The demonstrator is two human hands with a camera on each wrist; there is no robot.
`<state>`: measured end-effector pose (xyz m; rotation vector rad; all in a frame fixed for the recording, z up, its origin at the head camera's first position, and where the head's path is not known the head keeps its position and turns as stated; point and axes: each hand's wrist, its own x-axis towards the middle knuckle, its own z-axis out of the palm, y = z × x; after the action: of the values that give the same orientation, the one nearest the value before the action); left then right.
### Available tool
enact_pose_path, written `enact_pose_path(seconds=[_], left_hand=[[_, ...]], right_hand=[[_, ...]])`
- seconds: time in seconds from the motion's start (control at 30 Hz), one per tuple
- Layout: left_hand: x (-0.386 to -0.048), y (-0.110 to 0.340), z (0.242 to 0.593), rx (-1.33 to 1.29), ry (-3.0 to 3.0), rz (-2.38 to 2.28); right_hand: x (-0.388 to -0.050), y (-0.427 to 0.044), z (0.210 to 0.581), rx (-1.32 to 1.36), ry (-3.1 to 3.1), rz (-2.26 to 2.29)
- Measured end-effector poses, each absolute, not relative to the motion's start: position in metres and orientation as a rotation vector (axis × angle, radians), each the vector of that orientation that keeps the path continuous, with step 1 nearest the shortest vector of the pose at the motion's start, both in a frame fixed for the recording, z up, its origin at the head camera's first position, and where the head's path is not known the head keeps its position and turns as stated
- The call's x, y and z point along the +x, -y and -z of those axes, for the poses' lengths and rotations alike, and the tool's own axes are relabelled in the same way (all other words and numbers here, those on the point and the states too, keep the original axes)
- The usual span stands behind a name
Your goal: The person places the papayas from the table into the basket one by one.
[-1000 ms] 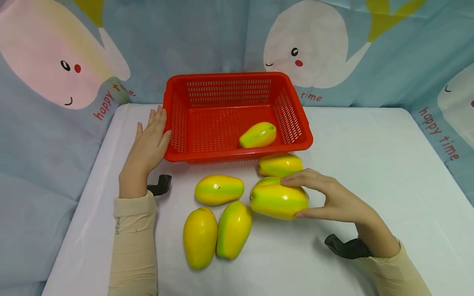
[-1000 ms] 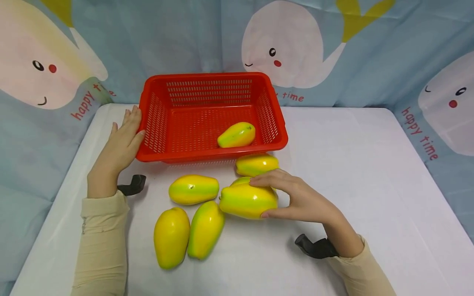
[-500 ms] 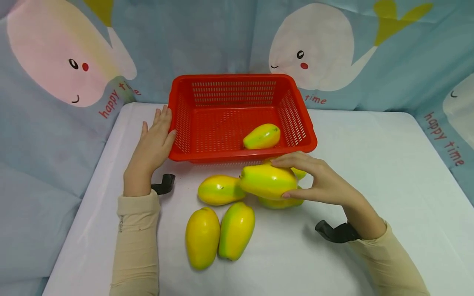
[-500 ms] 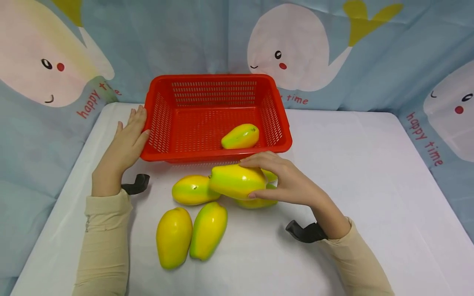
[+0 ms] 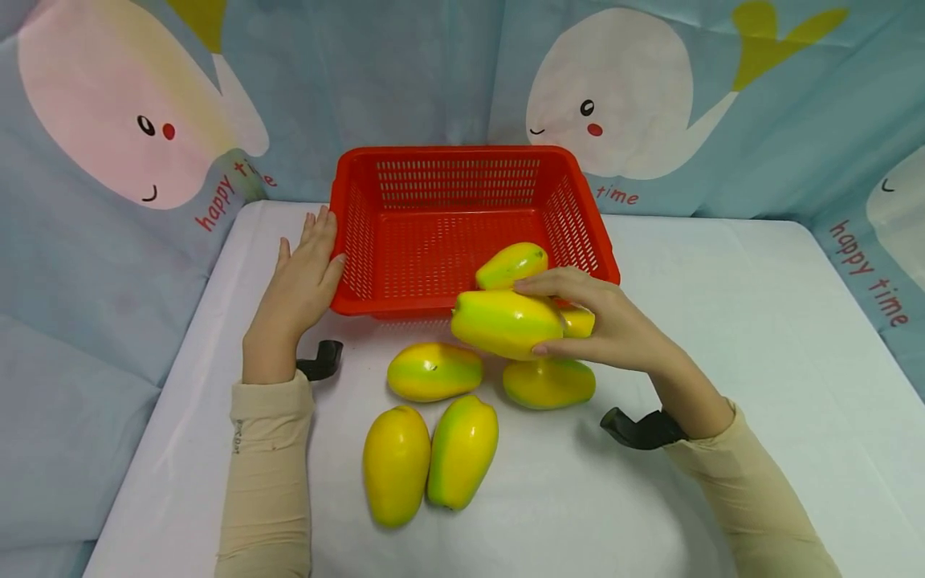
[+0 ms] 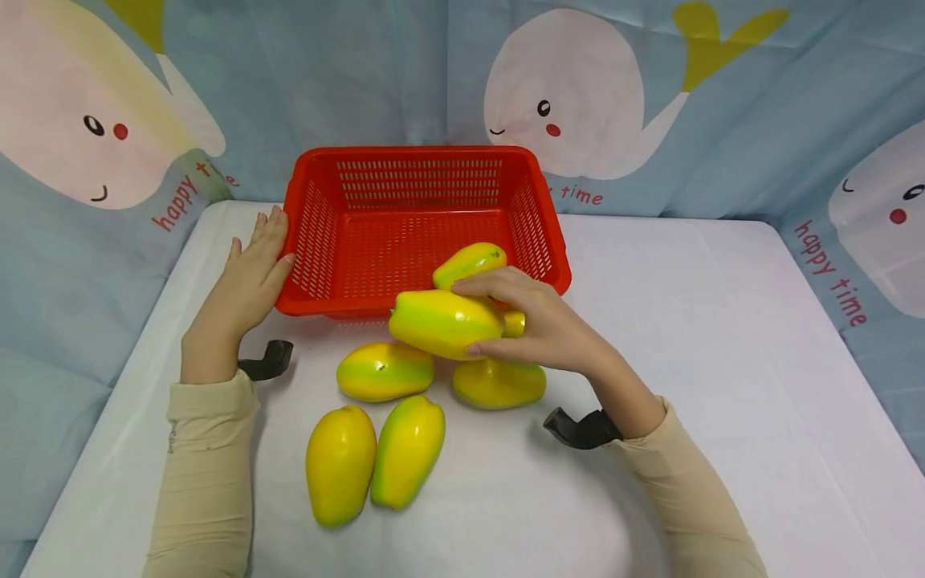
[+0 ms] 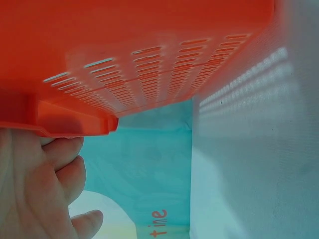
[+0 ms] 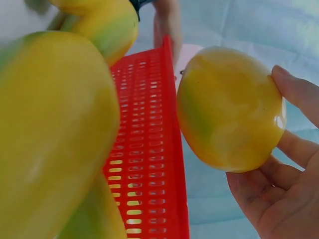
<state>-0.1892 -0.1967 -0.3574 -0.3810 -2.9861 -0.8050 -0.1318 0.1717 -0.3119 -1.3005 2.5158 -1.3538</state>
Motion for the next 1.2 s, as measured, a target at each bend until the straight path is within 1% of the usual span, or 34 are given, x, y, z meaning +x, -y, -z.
enact_pose_path(seconds=[0.23,0.5,1.0,1.2], left_hand=[[-0.189,0.197,0.358,-0.375,2.989,0.814],[-0.189,0.196,0.359,-0.373,2.987,0.815],[-0.19,0.197,0.358,-0.385,2.982,0.815],[-0.189,0.197,0.359,-0.384,2.984,0.809]], right_hand=[[-0.147,-0.16,0.307,-1.268,-2.566,1.357],[-0.165,-0.146,0.309,-1.251,-2.593,1.403],[-0.185,-0.131,0.305,-1.25,-2.64,1.353],[-0.195,-0.121,0.306,-1.175,-2.636,1.272]])
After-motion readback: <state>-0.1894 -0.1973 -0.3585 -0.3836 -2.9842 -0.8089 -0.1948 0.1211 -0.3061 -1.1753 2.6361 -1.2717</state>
